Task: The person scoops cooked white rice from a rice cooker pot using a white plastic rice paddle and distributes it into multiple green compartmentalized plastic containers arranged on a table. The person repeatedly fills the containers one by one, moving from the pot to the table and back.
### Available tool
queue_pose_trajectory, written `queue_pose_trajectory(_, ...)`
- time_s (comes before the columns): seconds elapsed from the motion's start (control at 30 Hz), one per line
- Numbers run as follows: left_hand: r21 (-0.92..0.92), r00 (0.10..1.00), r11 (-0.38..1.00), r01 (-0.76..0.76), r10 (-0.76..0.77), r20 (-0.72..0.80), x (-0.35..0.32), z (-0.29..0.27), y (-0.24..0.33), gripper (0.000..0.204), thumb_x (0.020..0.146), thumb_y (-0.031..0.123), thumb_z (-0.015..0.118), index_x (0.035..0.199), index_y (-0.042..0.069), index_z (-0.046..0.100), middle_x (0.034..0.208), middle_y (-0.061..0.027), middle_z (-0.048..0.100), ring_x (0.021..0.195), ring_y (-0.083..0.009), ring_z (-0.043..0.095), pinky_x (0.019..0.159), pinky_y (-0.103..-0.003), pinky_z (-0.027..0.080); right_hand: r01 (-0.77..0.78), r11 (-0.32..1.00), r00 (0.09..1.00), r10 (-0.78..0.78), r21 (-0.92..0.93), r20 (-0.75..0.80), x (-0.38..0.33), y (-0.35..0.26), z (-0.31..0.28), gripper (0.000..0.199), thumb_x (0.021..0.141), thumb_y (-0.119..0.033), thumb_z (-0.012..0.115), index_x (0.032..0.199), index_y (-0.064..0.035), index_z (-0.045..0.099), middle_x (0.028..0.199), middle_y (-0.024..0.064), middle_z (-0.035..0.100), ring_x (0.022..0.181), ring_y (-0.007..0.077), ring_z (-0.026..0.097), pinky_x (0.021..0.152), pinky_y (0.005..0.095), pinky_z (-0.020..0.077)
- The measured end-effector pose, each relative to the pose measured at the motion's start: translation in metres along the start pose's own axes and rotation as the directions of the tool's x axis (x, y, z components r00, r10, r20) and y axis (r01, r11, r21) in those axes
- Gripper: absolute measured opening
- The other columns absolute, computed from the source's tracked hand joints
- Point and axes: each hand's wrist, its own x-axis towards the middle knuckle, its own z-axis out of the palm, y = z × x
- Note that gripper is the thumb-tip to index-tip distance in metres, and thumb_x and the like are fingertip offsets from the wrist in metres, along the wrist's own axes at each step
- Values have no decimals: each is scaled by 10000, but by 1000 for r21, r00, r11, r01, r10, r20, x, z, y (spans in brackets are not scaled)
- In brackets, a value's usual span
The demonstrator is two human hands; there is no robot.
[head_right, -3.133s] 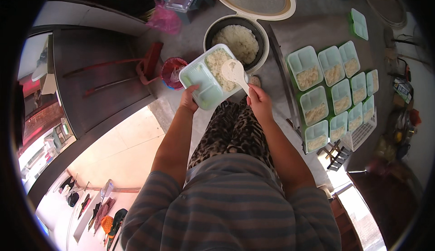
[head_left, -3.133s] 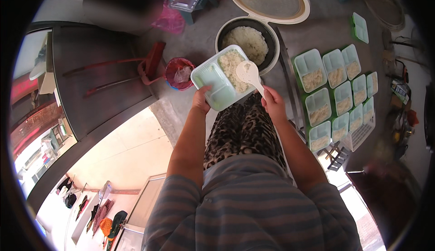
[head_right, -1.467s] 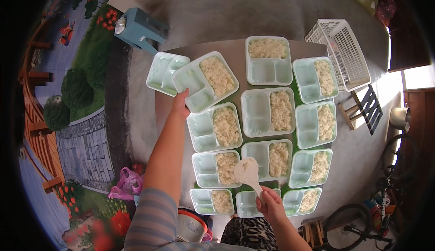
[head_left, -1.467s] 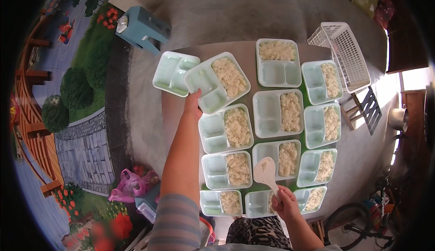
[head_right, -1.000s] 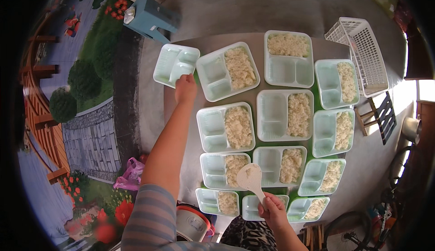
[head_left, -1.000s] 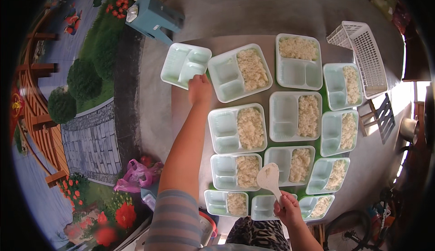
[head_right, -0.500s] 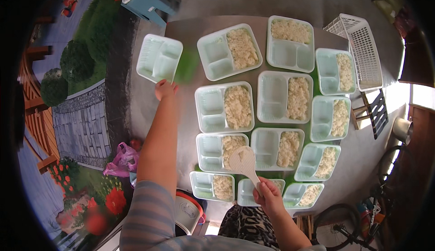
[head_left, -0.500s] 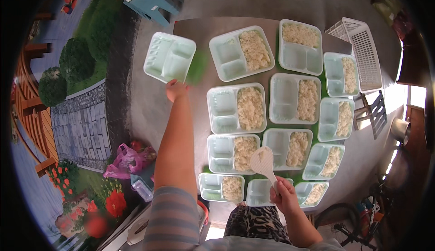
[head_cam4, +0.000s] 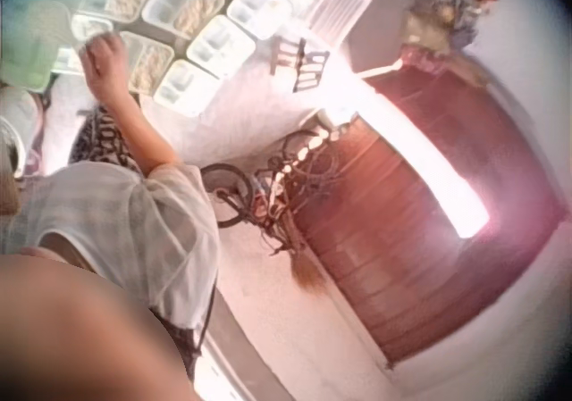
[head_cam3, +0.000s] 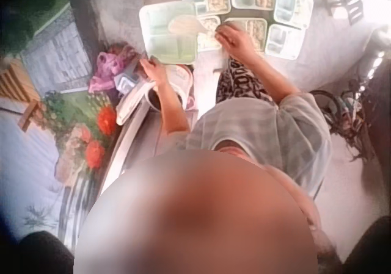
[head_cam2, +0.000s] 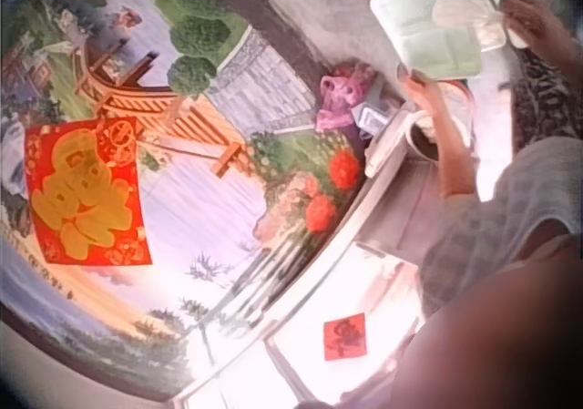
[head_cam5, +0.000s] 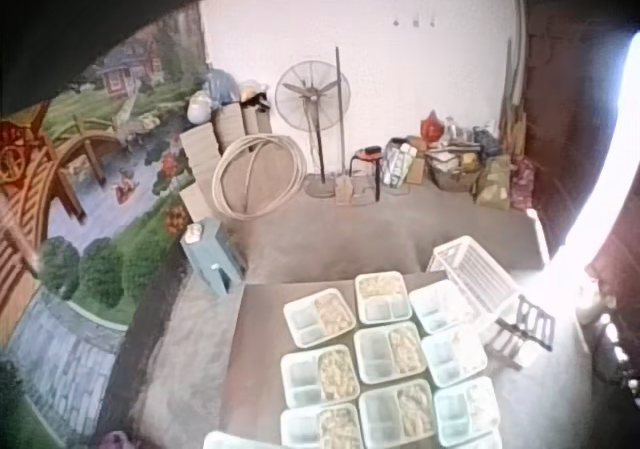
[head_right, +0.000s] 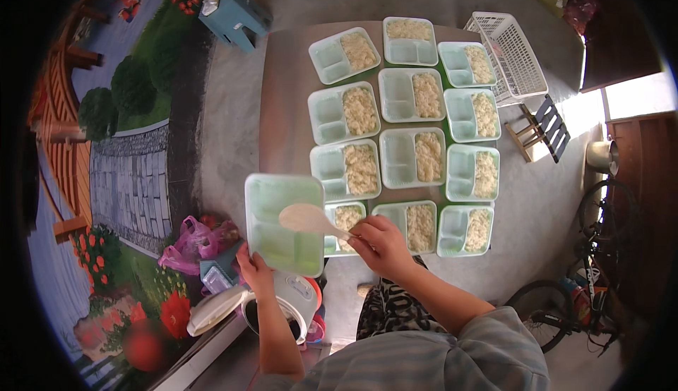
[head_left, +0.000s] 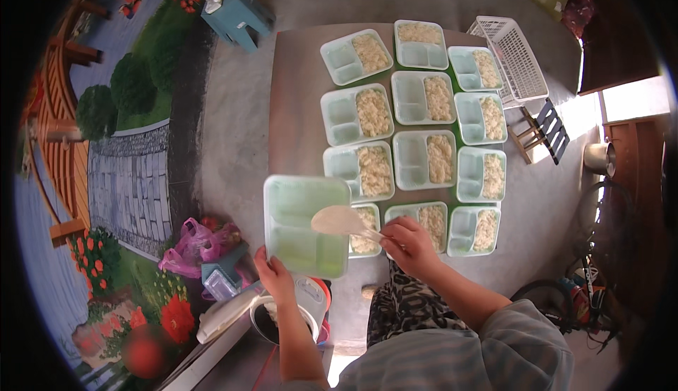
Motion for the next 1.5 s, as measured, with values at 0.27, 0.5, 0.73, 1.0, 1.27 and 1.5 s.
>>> queue_pose_trajectory(0.27,-21,994,995,99,-100,-43,-227,-189,-43,290,893,-31,453,1170,-30,536,1073,-177,595,987,-299,577,896,-356,438,28,981,924,-99,193,370,-142,-72,108,155,876,-178,646,920,-30,657,1196,202,555,1044,324,601,731,371,517)
queue_pose_trajectory(0.5,-953,638,54,299,-754,158,-355,-268,-113,390,896,92,560,1274,27,493,1205,-119,575,1107,-271,564,949,-404,460,-123,963,865,-14,239,501,-259,-139,229,119,903,-127,586,916,-10,600,855,145,585,736,302,582,636,375,460)
queue_pose_trajectory(0.73,-904,397,-170,391,-855,333,-459,-233,-190,467,875,53,590,1314,-13,446,1228,-126,565,1104,-302,574,948,-444,483,-89,996,813,66,11,579,-310,-81,292,187,922,-198,586,988,-25,614,957,124,645,783,258,627,659,359,486)
queue_pose_trajectory(1.0,-730,627,249,637,-718,302,-459,-189,-245,362,877,142,652,1199,-6,574,1246,-88,570,1124,-189,543,951,-324,437,578,730,657,-153,-364,738,-184,-64,361,177,885,-190,557,1005,-86,633,848,164,663,794,387,623,683,489,500)
queue_pose_trajectory(1.27,-669,862,599,440,-491,128,-378,-153,-287,330,873,73,632,1187,-16,586,1582,-135,110,1431,-265,229,1103,-353,292,662,550,601,17,-509,799,-165,-26,454,232,910,-286,513,882,-85,624,793,154,659,762,371,635,653,486,509)
queue_pose_trajectory(1.5,-681,872,599,421,-474,122,-350,-153,-302,274,849,97,630,1113,34,664,1586,-160,88,1431,-271,248,1068,-347,346,612,687,541,-3,-392,841,-165,-9,477,265,903,-307,547,836,-71,646,770,192,628,749,404,602,644,498,470)
